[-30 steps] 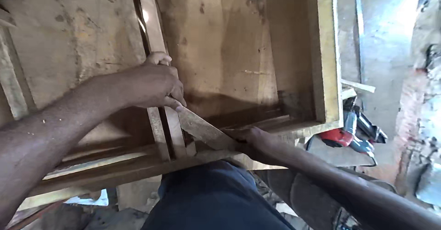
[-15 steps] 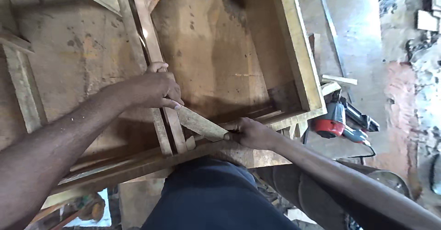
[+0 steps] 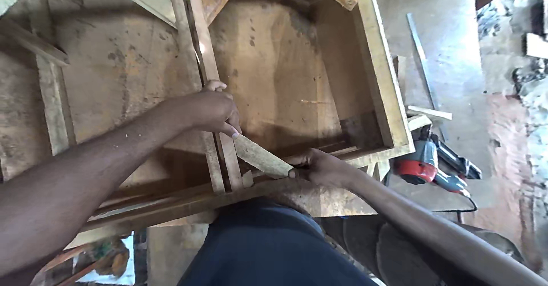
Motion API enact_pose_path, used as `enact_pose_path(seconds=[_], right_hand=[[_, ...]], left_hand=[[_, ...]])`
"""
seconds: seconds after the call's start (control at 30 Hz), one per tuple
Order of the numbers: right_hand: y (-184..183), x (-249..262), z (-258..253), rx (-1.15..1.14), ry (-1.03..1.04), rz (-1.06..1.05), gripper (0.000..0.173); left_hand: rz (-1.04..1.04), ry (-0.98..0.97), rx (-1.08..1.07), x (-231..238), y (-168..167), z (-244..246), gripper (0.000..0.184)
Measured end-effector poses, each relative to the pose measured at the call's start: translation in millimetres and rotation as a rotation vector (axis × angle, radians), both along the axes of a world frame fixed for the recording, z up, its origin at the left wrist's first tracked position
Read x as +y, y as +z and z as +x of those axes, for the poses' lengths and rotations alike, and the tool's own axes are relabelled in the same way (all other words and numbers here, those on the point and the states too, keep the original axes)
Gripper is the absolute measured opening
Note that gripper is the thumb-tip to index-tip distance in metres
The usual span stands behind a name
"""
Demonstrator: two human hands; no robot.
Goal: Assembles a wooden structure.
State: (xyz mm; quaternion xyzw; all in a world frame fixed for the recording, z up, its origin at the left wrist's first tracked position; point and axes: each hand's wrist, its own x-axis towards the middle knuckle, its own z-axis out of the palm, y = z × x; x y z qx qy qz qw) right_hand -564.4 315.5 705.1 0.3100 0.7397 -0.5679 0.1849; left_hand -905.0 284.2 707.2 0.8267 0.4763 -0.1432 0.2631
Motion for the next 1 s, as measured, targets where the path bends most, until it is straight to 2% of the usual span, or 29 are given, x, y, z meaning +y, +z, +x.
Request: enact_pose_path(seconds=[0.1, 0.2, 0.3, 0.43, 0.5, 0.57, 0.63, 0.7, 0.73, 0.8, 0.87, 0.9, 0.97, 1.0], right_hand=[[-6, 1, 5, 0.047, 0.021, 0.014, 0.014], [-18, 4, 9, 0.075, 0.055, 0.022, 0.019], [-22, 4, 11, 0.095, 0.067, 0.045, 0.018], [-28, 7, 13, 0.126, 0.121, 0.118, 0.020], [-30, 2, 14, 0.149, 0.169, 0.213, 0.022], [-19, -14, 22, 0.121, 0.189, 0.393, 0.025], [-6, -21, 48, 0.198, 0.129, 0.607, 0.037], [5, -4, 98, 0.430, -0.130, 0.699, 0.038], [12, 10, 133, 0.476, -0.294, 0.749, 0.035], [16, 44, 218, 0.397, -0.604, 0.864, 0.030], [-8, 81, 315, 0.084, -0.813, 0.963, 0.030], [-29, 99, 365, -0.116, -0.852, 0.962, 0.039], [-78, 127, 455, -0.505, -0.822, 0.879, 0.069], [-102, 141, 491, -0.642, -0.759, 0.820, 0.086]], left_hand=[[-0.017, 0.003, -0.015, 2, -1, -3, 0.025], [0.058, 0.061, -0.106, -12, -6, 2, 0.038], [0.206, 0.202, -0.274, -47, -12, 42, 0.045], [0.398, 0.412, -0.290, -85, -38, 80, 0.043], [0.461, 0.491, -0.280, -89, -42, 84, 0.045], [0.478, 0.511, -0.275, -93, -39, 88, 0.047], [0.521, 0.500, -0.285, -90, -40, 92, 0.049], [0.537, 0.508, -0.302, -87, -44, 92, 0.052], [0.513, 0.518, -0.310, -87, -46, 91, 0.052], [0.498, 0.514, -0.347, -80, -37, 100, 0.050], [0.529, 0.530, -0.330, -63, -9, 135, 0.046], [0.507, 0.575, -0.271, -52, 14, 162, 0.045], [0.378, 0.664, -0.119, -27, 52, 204, 0.041], [0.351, 0.671, -0.110, -22, 49, 204, 0.040]])
